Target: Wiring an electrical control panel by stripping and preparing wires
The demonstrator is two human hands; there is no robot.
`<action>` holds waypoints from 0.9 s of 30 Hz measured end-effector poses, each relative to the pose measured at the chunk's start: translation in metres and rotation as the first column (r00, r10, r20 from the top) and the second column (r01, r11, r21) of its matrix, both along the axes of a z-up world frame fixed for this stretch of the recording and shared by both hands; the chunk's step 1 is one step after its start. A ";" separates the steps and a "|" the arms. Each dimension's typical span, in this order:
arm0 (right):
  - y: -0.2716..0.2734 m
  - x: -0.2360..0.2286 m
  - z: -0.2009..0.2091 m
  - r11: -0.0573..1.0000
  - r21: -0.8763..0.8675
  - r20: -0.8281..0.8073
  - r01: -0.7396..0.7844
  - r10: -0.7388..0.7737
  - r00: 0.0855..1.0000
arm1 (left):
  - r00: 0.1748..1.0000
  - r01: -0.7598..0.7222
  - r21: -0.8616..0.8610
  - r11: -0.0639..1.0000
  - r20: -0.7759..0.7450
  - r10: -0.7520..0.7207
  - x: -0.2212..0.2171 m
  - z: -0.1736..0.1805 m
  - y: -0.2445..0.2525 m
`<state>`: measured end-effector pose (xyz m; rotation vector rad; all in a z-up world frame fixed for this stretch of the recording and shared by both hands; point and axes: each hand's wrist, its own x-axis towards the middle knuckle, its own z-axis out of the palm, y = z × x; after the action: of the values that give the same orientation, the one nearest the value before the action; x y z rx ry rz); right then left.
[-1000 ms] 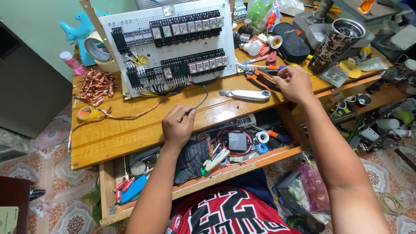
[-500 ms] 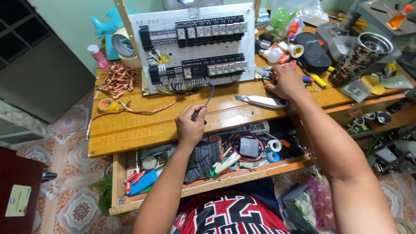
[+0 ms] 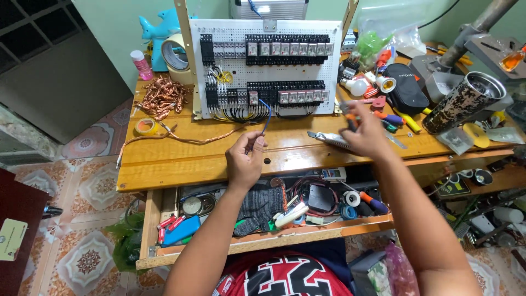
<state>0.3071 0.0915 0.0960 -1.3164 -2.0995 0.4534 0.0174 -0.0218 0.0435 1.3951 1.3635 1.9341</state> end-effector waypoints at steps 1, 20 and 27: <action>0.000 -0.007 -0.011 1.000 -0.002 0.000 -0.001 0.001 1.000 | 1.000 -0.001 -0.002 1.000 0.000 0.001 -0.001 0.001 0.000; -0.049 -0.119 0.010 0.820 -0.082 0.022 -0.566 0.570 0.822 | 0.989 -0.137 0.147 0.980 -0.033 0.143 -0.010 0.005 -0.002; -0.047 -0.123 -0.017 0.858 -0.004 0.178 -0.514 0.507 0.844 | 0.980 -0.131 0.119 0.984 -0.135 0.146 -0.012 0.003 0.001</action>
<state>0.1837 0.0441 0.0795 -0.7720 -2.5963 0.5211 0.0058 -0.0213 0.0469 1.5550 1.4749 2.0604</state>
